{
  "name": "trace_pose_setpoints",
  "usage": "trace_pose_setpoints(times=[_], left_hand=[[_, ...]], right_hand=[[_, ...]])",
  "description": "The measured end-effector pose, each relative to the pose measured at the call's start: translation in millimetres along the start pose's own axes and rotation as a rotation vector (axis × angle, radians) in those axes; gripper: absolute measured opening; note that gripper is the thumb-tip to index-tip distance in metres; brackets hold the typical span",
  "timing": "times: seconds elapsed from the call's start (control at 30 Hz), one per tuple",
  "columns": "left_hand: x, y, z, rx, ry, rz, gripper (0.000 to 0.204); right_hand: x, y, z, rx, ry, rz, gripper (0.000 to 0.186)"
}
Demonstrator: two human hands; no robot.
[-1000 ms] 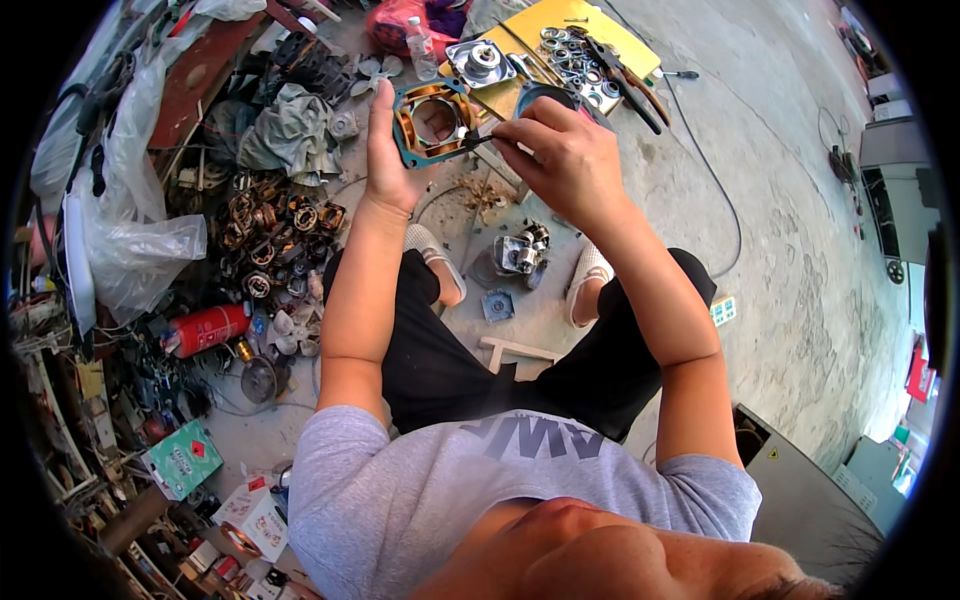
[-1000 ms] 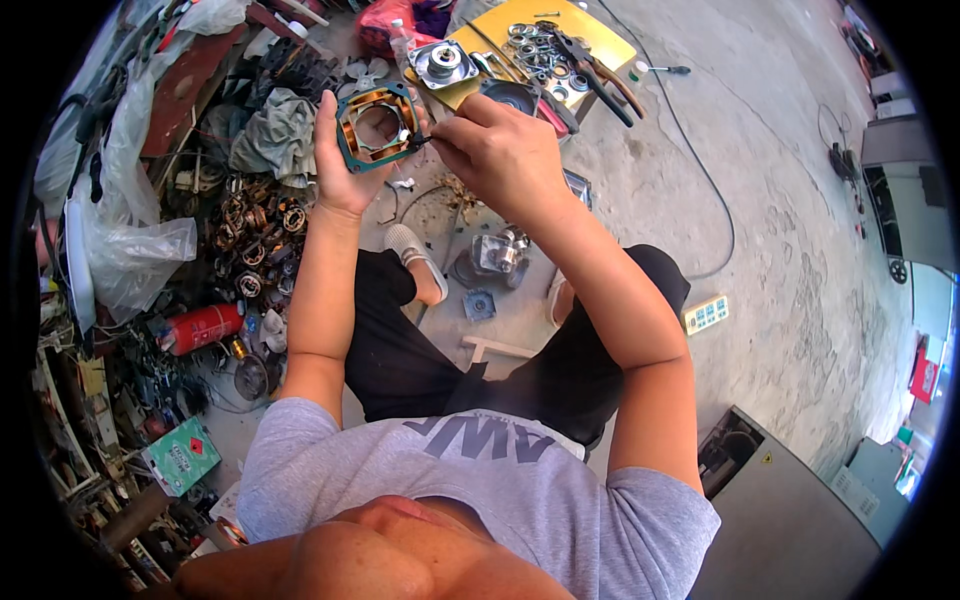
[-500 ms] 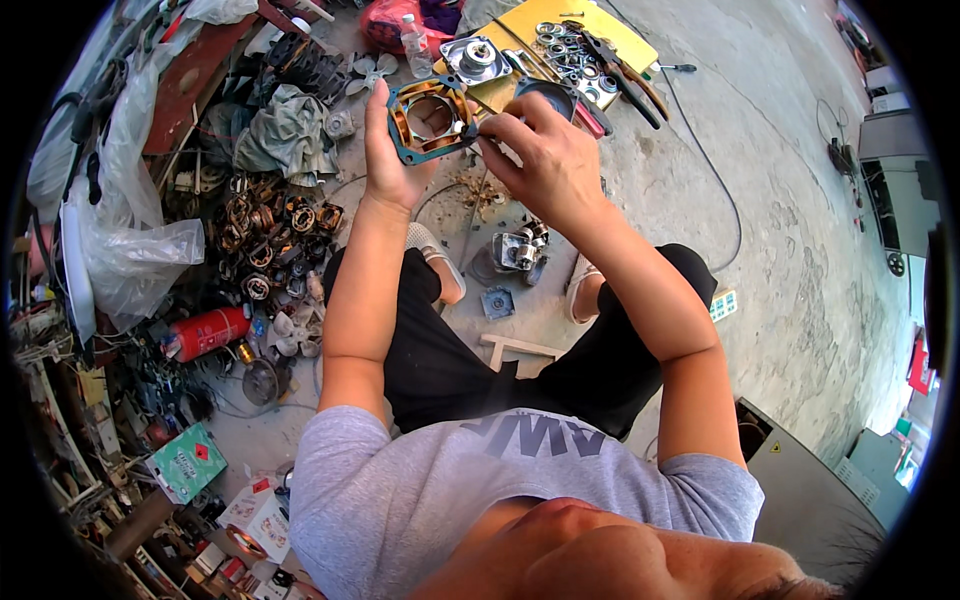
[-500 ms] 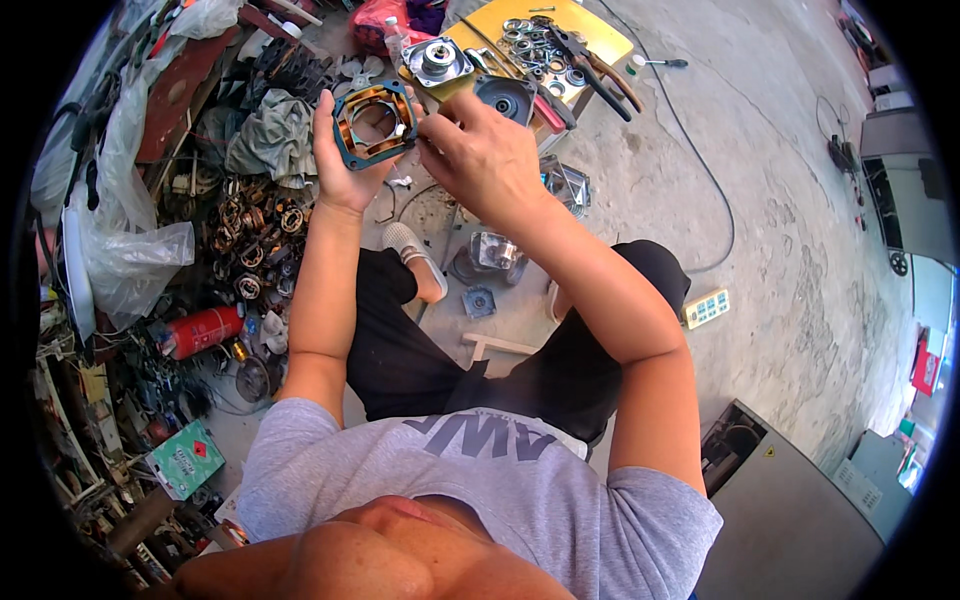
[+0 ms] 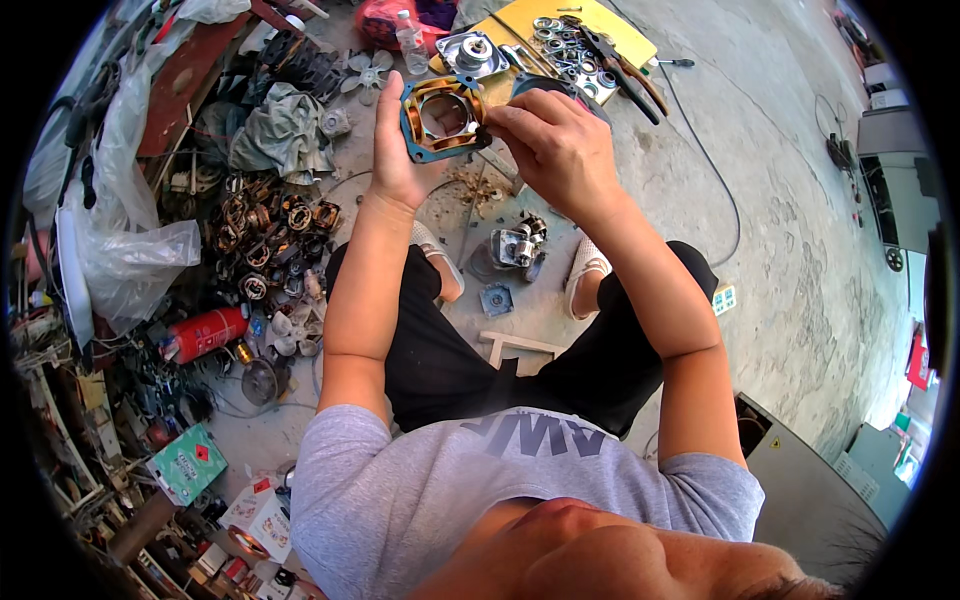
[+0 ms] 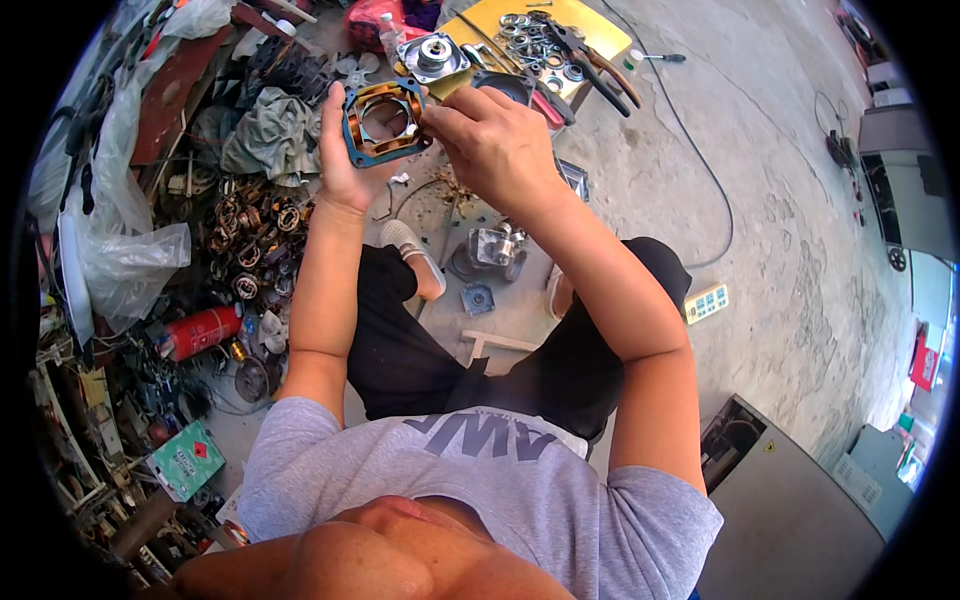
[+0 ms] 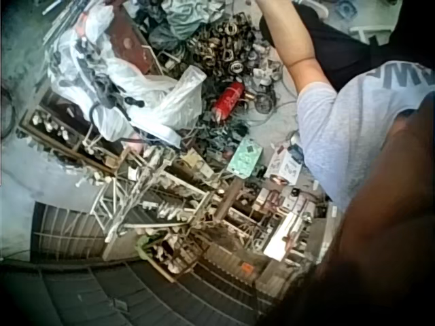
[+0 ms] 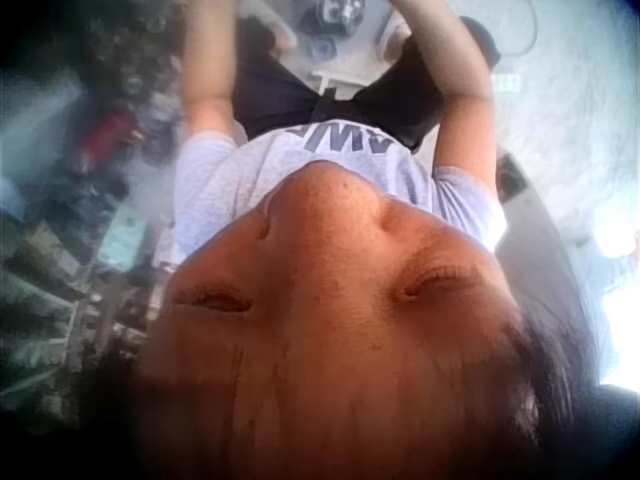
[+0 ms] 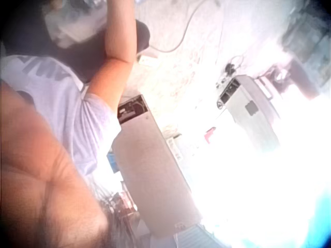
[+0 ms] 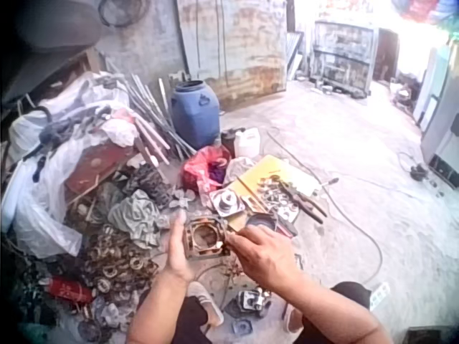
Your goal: The person disassembles mechanical motor components by hand and with tools, pulling out internal parts with pliers and loosening pieces with a screwdriver.
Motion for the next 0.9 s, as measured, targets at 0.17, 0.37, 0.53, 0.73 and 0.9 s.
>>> trace_pose_setpoints(times=[0.17,0.37,0.53,0.73,0.9], left_hand=[[-4.4,-0.8,4.3,0.008,-0.033,-0.001,0.074],[-6.8,0.3,9.2,-0.067,-0.087,-0.089,0.073],[-10.5,-2.7,9.3,-0.063,-0.128,-0.097,0.073],[-16.5,-2.7,10.6,0.09,-0.071,0.064,0.074],[-16.3,-2.9,7.8,0.065,-0.077,0.011,0.074]], right_hand=[[1.8,1.0,-5.4,-0.042,-0.046,-0.011,0.014],[3.2,-10.5,-2.5,0.103,-0.068,0.136,0.008],[6.5,-12.4,-12.0,-0.02,-0.172,0.093,0.008],[6.0,-11.0,-24.2,-0.268,-0.255,0.049,0.01],[5.7,-3.9,-20.0,-0.215,-0.126,0.034,0.018]])
Point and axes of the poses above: each hand's wrist, its own x-axis away from the middle knuckle, its own y-axis out of the back of the hand, z = x × y, the point moved 8 cm from there along -x, towards the middle knuckle, and after that the axes turned 2 degrees about -x, right-handed, at the moved point
